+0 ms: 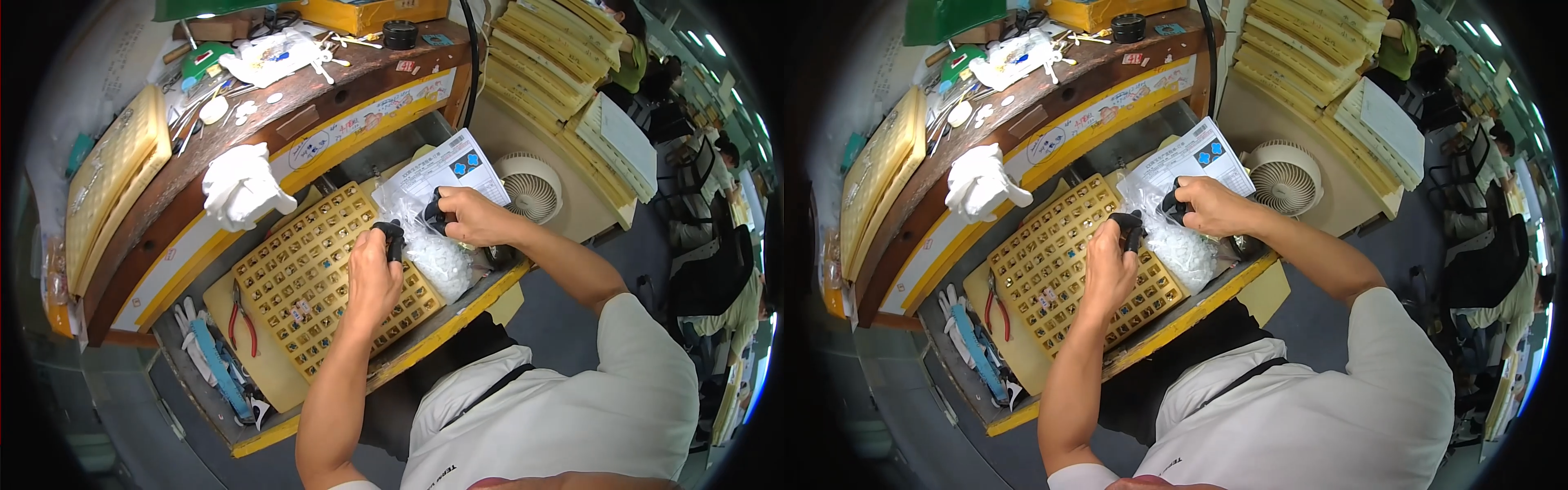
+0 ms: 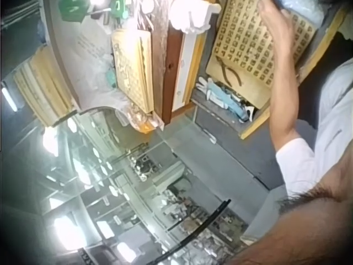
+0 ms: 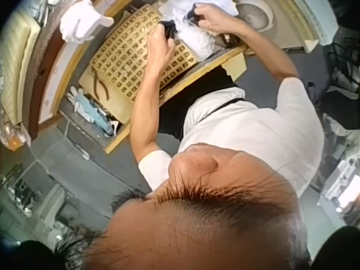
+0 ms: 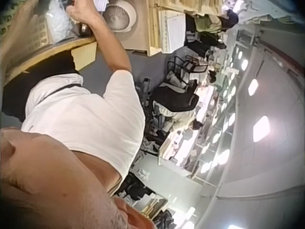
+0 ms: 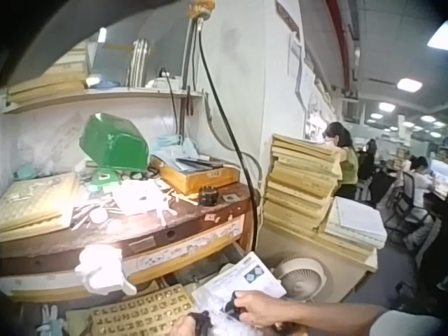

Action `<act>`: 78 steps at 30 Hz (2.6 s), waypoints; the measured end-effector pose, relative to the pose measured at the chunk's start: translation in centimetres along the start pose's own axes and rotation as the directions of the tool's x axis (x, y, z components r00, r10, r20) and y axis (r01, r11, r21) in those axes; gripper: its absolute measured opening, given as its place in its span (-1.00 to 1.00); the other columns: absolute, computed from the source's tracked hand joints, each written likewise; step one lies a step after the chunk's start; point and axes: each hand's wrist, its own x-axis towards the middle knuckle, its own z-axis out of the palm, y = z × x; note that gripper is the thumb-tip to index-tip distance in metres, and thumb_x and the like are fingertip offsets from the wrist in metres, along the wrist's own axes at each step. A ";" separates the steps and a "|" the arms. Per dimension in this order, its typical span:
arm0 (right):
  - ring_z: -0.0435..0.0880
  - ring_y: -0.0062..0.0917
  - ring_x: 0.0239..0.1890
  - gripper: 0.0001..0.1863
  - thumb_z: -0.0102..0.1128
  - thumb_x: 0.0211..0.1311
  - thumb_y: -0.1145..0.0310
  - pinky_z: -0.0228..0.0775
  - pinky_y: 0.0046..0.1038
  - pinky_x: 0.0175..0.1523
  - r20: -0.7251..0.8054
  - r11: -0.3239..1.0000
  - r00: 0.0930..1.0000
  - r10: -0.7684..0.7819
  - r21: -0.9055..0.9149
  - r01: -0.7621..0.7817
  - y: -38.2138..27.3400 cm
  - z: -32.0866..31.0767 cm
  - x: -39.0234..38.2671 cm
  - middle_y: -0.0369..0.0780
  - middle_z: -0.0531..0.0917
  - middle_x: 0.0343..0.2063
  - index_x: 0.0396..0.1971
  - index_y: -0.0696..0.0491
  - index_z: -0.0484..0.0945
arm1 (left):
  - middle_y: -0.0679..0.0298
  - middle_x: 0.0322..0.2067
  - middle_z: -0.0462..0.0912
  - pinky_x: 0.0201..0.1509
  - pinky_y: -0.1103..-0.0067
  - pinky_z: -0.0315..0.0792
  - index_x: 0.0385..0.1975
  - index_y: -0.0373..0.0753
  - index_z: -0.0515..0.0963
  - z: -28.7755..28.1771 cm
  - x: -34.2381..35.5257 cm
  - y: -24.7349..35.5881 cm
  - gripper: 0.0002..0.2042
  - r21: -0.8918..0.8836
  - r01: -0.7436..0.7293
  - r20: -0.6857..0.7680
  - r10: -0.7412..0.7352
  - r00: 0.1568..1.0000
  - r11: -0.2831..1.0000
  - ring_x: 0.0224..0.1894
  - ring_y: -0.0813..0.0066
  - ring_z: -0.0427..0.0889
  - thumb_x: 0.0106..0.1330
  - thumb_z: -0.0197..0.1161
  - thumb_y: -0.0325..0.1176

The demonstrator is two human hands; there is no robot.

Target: Selecting small gemstones from a bag and organizing them into a grid tray.

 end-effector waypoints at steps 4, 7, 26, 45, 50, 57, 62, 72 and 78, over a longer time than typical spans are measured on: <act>0.48 -0.09 -0.34 -0.86 0.17 -0.12 0.57 0.32 -0.19 -0.23 -0.006 0.992 1.000 -0.010 -0.127 0.009 -0.2 0.9 0.3 -0.03 0.44 -0.44 -0.56 0.28 0.39 | -0.18 -0.39 0.51 -0.14 0.16 0.39 -0.34 -0.47 0.44 0.1 0.0 -0.6 -0.82 -0.012 -0.012 -0.008 0.012 1.000 1.000 -0.28 -0.18 0.50 0.02 0.07 -0.71; 0.50 -0.01 -0.28 -0.84 0.19 -0.11 0.54 0.35 -0.12 -0.17 -0.067 0.981 0.997 -0.032 -0.194 0.019 -0.7 1.4 0.2 0.01 0.48 -0.41 -0.54 0.28 0.42 | -0.19 -0.39 0.51 -0.12 0.14 0.38 -0.39 -0.47 0.41 0.3 0.0 -0.6 -0.84 -0.004 -0.037 -0.009 0.037 0.999 0.999 -0.25 -0.20 0.49 -0.01 0.06 -0.71; 0.46 0.01 -0.27 -0.81 0.15 -0.05 0.59 0.31 -0.09 -0.20 -0.019 0.966 0.999 0.035 -0.256 -0.039 -1.7 0.8 -1.8 0.01 0.40 -0.33 -0.44 0.24 0.32 | -0.11 -0.42 0.58 -0.21 0.29 0.49 -0.29 -0.47 0.51 0.2 0.1 -0.6 -0.81 -0.103 0.045 -0.069 -0.052 0.996 0.994 -0.36 -0.05 0.61 0.07 0.09 -0.72; 0.46 -0.50 -0.44 -0.73 0.10 -0.07 0.68 0.34 -0.47 -0.33 -0.422 0.980 0.893 0.155 0.182 -0.084 -0.3 2.0 -3.0 -0.23 0.44 -0.39 -0.31 0.18 0.62 | 0.17 -0.29 0.70 -0.08 0.66 0.57 -0.23 -0.41 0.61 -1.6 0.8 0.5 -0.80 -0.671 0.280 -0.019 -0.394 0.919 0.687 -0.24 0.55 0.67 0.16 0.30 -0.73; 0.50 -0.53 -0.43 -0.73 0.18 -0.12 0.69 0.36 -0.54 -0.35 -0.471 0.996 0.879 0.075 0.086 -0.039 -0.7 2.1 -3.0 -0.23 0.50 -0.32 -0.33 0.17 0.63 | 0.13 -0.26 0.70 -0.04 0.62 0.59 -0.20 -0.42 0.61 -1.9 0.5 0.5 -0.79 -0.682 0.334 0.032 -0.430 0.902 0.651 -0.22 0.49 0.69 0.16 0.31 -0.73; 0.53 -0.59 -0.38 -0.74 0.20 -0.05 0.66 0.40 -0.57 -0.29 -0.489 0.978 0.860 0.146 0.201 -0.052 -0.2 2.5 -2.9 -0.25 0.55 -0.31 -0.29 0.15 0.63 | 0.09 -0.26 0.70 -0.02 0.55 0.62 -0.23 -0.43 0.57 -2.3 0.2 0.8 -0.81 -0.679 0.350 0.047 -0.438 0.898 0.645 -0.21 0.42 0.70 0.16 0.29 -0.74; 0.52 -0.61 -0.35 -0.76 0.16 0.05 0.63 0.39 -0.57 -0.22 -0.453 0.926 0.855 0.252 0.370 -0.076 0.3 2.9 -3.1 -0.27 0.54 -0.33 -0.23 0.14 0.59 | 0.12 -0.27 0.69 -0.03 0.55 0.63 -0.22 -0.43 0.57 -2.7 0.1 1.4 -0.80 -0.707 0.351 0.062 -0.440 0.896 0.615 -0.22 0.46 0.69 0.15 0.30 -0.74; 0.50 -0.53 -0.26 -0.76 0.13 0.15 0.65 0.38 -0.51 -0.17 -0.553 0.985 0.823 0.132 0.166 -0.046 -0.1 1.9 -3.3 -0.24 0.52 -0.29 -0.17 0.15 0.53 | 0.04 -0.26 0.69 0.03 0.43 0.65 -0.20 -0.47 0.56 -3.1 -0.2 1.9 -0.84 -0.752 0.348 0.106 -0.418 0.902 0.560 -0.19 0.35 0.72 0.23 0.25 -0.69; 0.66 -0.53 -0.21 -0.80 0.09 0.16 0.66 0.47 -0.49 0.00 -0.528 0.829 0.843 0.106 0.515 0.218 -3.7 1.5 0.4 -0.18 0.63 -0.26 -0.18 0.22 0.46 | -0.02 -0.18 0.67 0.10 0.42 0.62 -0.12 -0.53 0.53 -3.7 -0.3 2.8 -0.83 -0.842 0.292 0.113 -0.380 0.918 0.455 -0.11 0.26 0.70 0.32 0.13 -0.71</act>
